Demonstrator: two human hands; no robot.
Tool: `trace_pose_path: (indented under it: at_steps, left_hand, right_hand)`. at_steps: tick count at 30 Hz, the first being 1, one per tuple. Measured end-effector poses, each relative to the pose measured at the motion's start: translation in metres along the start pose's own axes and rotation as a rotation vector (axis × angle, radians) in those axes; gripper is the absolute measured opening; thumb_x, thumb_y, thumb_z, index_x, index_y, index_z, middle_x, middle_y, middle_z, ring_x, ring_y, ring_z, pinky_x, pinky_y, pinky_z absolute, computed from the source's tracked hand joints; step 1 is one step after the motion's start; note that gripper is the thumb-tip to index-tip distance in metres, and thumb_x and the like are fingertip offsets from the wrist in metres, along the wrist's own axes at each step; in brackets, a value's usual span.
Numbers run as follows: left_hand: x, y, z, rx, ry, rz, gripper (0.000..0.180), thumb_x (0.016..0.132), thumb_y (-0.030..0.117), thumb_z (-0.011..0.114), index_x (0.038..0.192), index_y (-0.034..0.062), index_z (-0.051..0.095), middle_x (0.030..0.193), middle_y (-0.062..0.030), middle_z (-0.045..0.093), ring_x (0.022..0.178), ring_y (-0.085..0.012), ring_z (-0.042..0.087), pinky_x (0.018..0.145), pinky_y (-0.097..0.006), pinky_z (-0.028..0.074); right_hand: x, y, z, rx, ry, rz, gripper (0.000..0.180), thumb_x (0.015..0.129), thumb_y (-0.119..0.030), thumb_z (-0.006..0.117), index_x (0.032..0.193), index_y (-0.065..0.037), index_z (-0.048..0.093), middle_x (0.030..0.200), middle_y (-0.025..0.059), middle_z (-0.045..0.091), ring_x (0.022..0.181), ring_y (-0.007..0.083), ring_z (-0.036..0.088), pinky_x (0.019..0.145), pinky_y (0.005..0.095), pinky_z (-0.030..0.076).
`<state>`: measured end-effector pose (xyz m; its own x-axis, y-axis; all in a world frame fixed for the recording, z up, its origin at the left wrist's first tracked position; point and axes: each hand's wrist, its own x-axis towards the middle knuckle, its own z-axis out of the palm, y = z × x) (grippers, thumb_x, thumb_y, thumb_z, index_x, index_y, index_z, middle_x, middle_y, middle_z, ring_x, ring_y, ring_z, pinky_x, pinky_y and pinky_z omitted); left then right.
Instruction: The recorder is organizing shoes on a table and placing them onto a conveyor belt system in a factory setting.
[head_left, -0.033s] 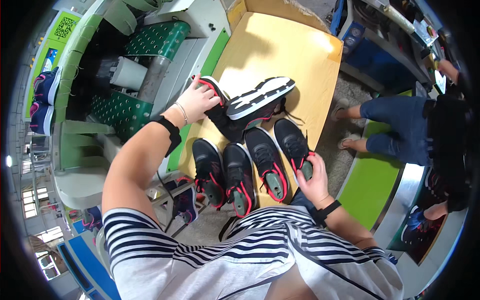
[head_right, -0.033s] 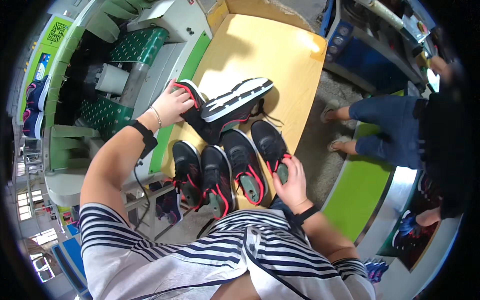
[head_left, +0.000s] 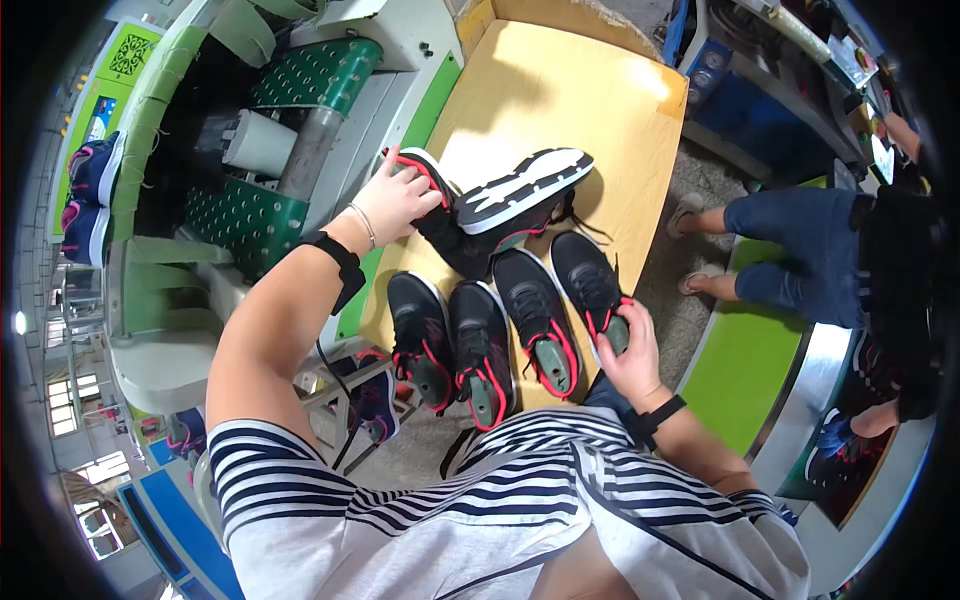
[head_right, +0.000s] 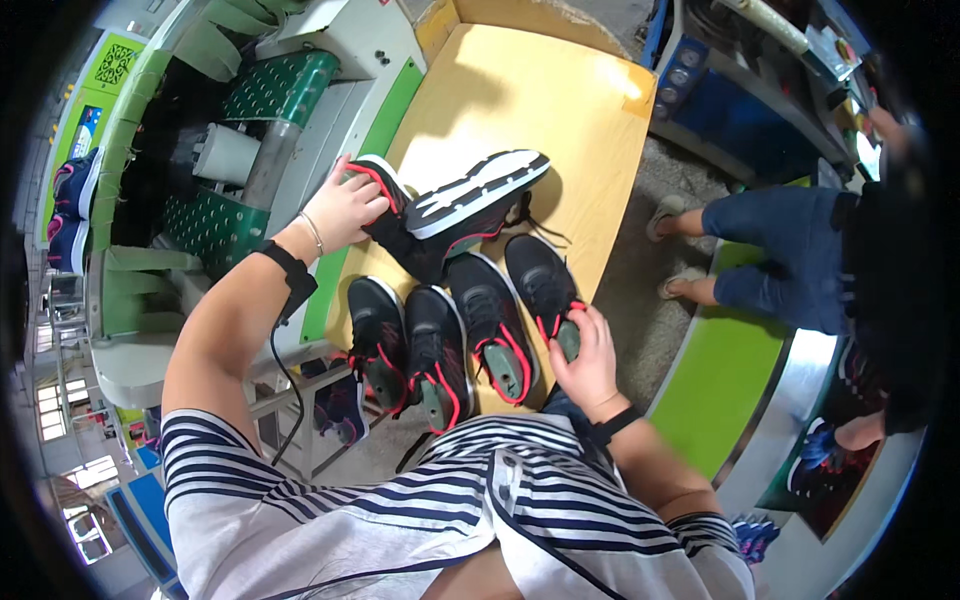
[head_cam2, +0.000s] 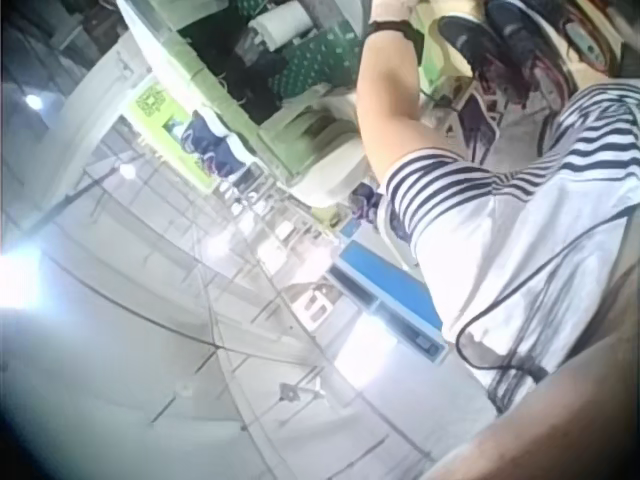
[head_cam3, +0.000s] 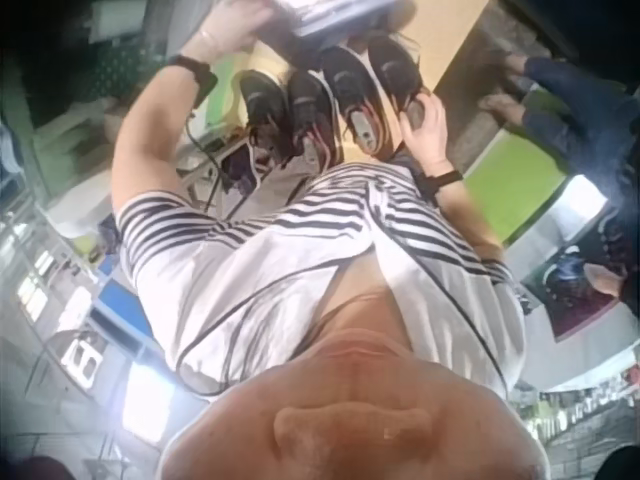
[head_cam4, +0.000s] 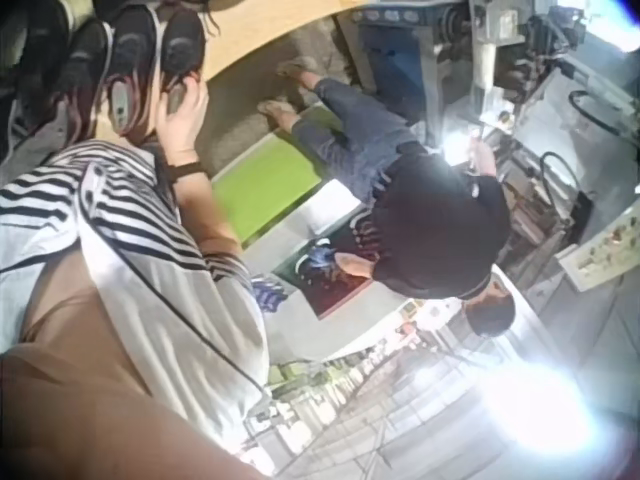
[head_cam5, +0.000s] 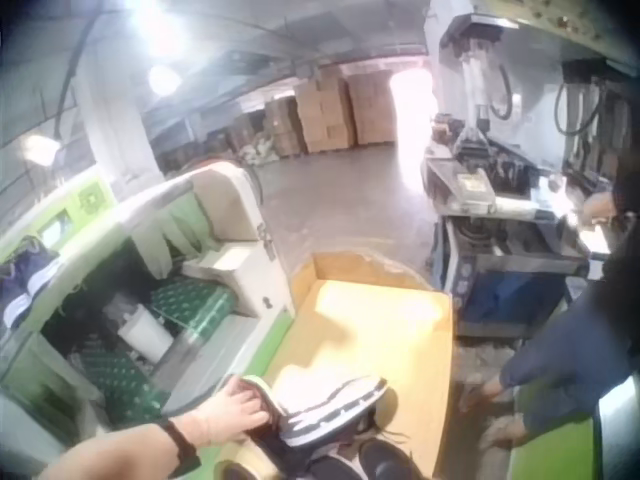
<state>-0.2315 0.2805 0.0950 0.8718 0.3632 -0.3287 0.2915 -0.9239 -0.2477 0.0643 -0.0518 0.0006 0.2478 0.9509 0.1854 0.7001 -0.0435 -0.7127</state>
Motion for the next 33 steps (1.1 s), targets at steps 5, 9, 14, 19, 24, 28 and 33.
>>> trace_pose_path:
  at_steps: [5, 9, 14, 19, 24, 28, 33]
  left_hand:
    - [-0.038, 0.018, -0.040, 0.059, 0.155, -0.017, 0.053, 0.064, 0.037, 0.085, 0.107, 0.0152, 0.061, 0.100, -0.0021, 0.060, 0.106, -0.0247, 0.058, 0.110, -0.057, 0.035]
    - [-0.080, 0.051, -0.076, -0.183, 0.313, -0.404, 0.050, 0.064, 0.038, 0.086, 0.098, 0.0113, 0.061, 0.087, -0.0077, 0.063, 0.091, -0.0266, 0.061, 0.097, -0.044, 0.041]
    - [-0.127, 0.108, -0.027, -0.821, 0.336, -1.153, 0.062, 0.071, 0.041, 0.088, 0.103, 0.0009, 0.054, 0.094, -0.0213, 0.069, 0.088, -0.0338, 0.070, 0.076, -0.042, 0.054]
    - [-0.093, 0.190, -0.006, -0.923, 0.504, -0.959, 0.067, 0.076, 0.021, 0.080, 0.133, 0.0016, 0.051, 0.127, -0.0214, 0.052, 0.108, -0.0326, 0.060, 0.094, -0.041, 0.050]
    - [-0.088, 0.206, 0.006, -0.874, 0.680, -1.022, 0.086, 0.074, 0.014, 0.075, 0.148, 0.0000, 0.035, 0.148, -0.0266, 0.036, 0.131, -0.0440, 0.047, 0.110, -0.045, 0.041]
    - [-0.104, 0.184, 0.028, -1.301, 0.603, -1.012, 0.081, 0.079, 0.015, 0.075, 0.148, -0.0053, 0.036, 0.147, -0.0232, 0.046, 0.135, -0.0304, 0.048, 0.112, -0.038, 0.039]
    - [-0.109, 0.177, 0.032, -1.355, 0.539, -0.922, 0.087, 0.088, 0.033, 0.076, 0.152, -0.0056, 0.030, 0.151, -0.0220, 0.043, 0.140, -0.0263, 0.041, 0.114, -0.036, 0.035]
  right_hand:
    - [-0.003, -0.002, 0.003, 0.035, -0.020, 0.010, 0.053, 0.077, -0.010, 0.074, 0.124, -0.002, 0.051, 0.125, 0.0241, 0.054, 0.117, 0.0439, 0.053, 0.101, 0.0472, 0.044]
    - [-0.003, -0.001, 0.003, 0.023, -0.001, 0.011, 0.051, 0.077, -0.010, 0.074, 0.123, -0.002, 0.051, 0.125, 0.0242, 0.055, 0.118, 0.0438, 0.053, 0.101, 0.0471, 0.044]
    - [-0.005, -0.004, 0.006, 0.039, -0.007, 0.022, 0.050, 0.078, -0.009, 0.073, 0.122, -0.002, 0.051, 0.123, 0.0237, 0.055, 0.118, 0.0436, 0.053, 0.101, 0.0469, 0.043]
    - [-0.005, -0.004, 0.004, 0.034, -0.012, 0.026, 0.048, 0.080, -0.009, 0.071, 0.123, -0.002, 0.051, 0.123, 0.0225, 0.055, 0.117, 0.0423, 0.053, 0.102, 0.0453, 0.043]
    - [-0.002, -0.006, 0.005, 0.019, -0.015, 0.023, 0.048, 0.080, -0.008, 0.070, 0.123, -0.002, 0.050, 0.122, 0.0216, 0.055, 0.116, 0.0413, 0.053, 0.102, 0.0442, 0.043]
    - [-0.003, -0.003, 0.008, 0.029, -0.019, 0.022, 0.049, 0.080, -0.007, 0.071, 0.123, -0.002, 0.050, 0.122, 0.0213, 0.055, 0.116, 0.0413, 0.054, 0.102, 0.0443, 0.043]
    - [-0.006, -0.001, 0.007, 0.029, -0.005, 0.016, 0.049, 0.079, -0.007, 0.071, 0.124, -0.001, 0.050, 0.122, 0.0217, 0.055, 0.116, 0.0419, 0.053, 0.102, 0.0450, 0.043]
